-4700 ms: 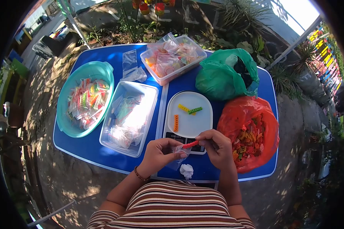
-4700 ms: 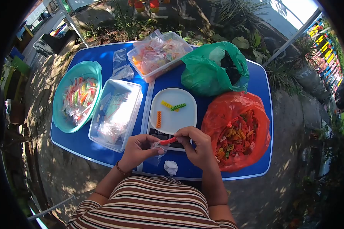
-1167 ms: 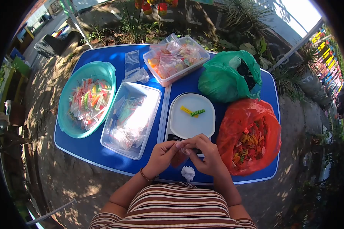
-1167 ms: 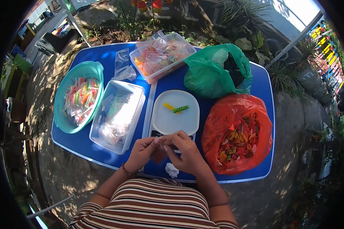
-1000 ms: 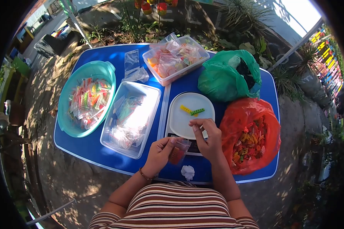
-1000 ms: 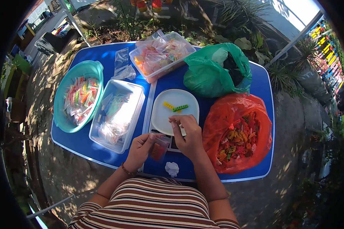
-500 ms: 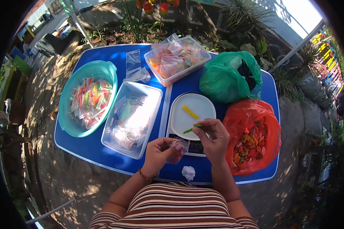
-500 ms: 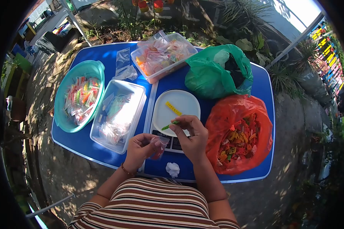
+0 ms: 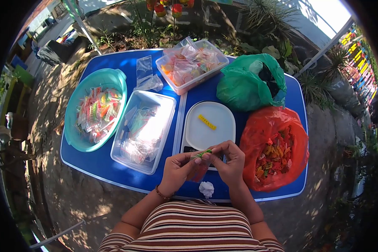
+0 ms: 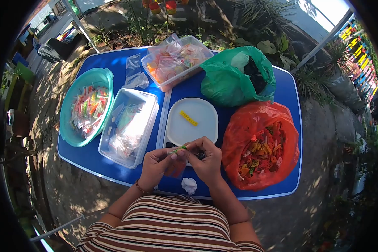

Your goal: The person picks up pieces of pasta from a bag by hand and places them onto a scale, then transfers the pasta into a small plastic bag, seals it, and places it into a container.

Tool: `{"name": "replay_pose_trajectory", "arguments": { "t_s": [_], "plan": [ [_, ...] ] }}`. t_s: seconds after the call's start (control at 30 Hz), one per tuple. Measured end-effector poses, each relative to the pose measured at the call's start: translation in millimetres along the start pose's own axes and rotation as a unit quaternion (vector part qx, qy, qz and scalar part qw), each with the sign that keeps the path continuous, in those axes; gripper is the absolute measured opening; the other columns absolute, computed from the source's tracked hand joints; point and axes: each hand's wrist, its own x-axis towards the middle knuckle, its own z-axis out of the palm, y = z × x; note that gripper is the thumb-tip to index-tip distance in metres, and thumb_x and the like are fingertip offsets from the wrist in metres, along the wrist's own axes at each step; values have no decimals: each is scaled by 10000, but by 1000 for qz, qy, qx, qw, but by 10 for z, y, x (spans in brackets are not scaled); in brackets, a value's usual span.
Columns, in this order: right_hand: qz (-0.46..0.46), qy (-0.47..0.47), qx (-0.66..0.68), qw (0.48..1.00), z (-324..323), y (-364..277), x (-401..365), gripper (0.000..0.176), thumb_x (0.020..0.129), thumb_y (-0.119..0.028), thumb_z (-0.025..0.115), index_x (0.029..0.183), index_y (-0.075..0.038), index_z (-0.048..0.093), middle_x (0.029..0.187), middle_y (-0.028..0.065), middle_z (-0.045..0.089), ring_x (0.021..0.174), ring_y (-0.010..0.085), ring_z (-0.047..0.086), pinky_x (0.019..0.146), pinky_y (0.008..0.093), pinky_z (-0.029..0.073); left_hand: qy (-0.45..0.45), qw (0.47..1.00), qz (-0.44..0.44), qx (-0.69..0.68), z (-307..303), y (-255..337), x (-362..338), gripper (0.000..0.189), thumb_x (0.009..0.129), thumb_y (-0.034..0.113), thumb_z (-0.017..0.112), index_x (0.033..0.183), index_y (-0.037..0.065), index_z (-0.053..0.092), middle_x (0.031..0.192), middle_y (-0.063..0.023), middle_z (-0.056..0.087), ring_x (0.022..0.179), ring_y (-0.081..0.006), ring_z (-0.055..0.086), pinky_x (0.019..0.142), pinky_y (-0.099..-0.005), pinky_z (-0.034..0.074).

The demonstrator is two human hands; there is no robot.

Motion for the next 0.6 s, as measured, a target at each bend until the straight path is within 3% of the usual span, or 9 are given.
{"name": "replay_pose_trajectory", "arguments": {
  "t_s": [0.23,0.33,0.43,0.53,0.6],
  "plan": [
    [86,-43,-75,993,-42,-59,30,182,884,-105,834,927,-5,688,866,40,708,784,68,628,721,216,487,-12,1000,-14,-23,-12,-52,-14,344,1052,260,649,1236,-18,731,1017,-93,774,893,-81,689,794,-223,558],
    [-23,-56,-161,985,-57,12,42,186,877,-182,824,900,-25,725,821,44,683,808,151,605,726,296,482,-1,999,-8,-52,13,-72,-1,355,1063,268,630,1237,-24,727,1037,-101,772,915,-88,692,814,-233,562],
    [-104,-101,-255,956,-18,-35,49,147,936,-167,742,956,-23,761,1020,103,656,958,183,609,869,315,486,8,999,-10,-43,22,-32,-7,373,1080,273,592,1249,-38,709,1067,-114,765,940,-107,702,844,-258,570],
    [-63,-150,-215,963,-68,-23,78,180,961,-186,689,1001,-37,782,1113,121,642,1061,233,578,930,347,453,21,998,-9,-50,28,-50,-12,376,1084,278,586,1238,-43,707,1087,-118,761,947,-112,705,840,-255,574],
    [-57,-60,-204,975,-63,140,200,188,935,-195,711,1030,-50,781,1169,114,640,1062,264,549,906,374,454,32,996,-16,-76,14,-86,2,371,1086,279,581,1225,-44,699,1102,-123,759,953,-121,711,839,-254,578]
  ]
}}
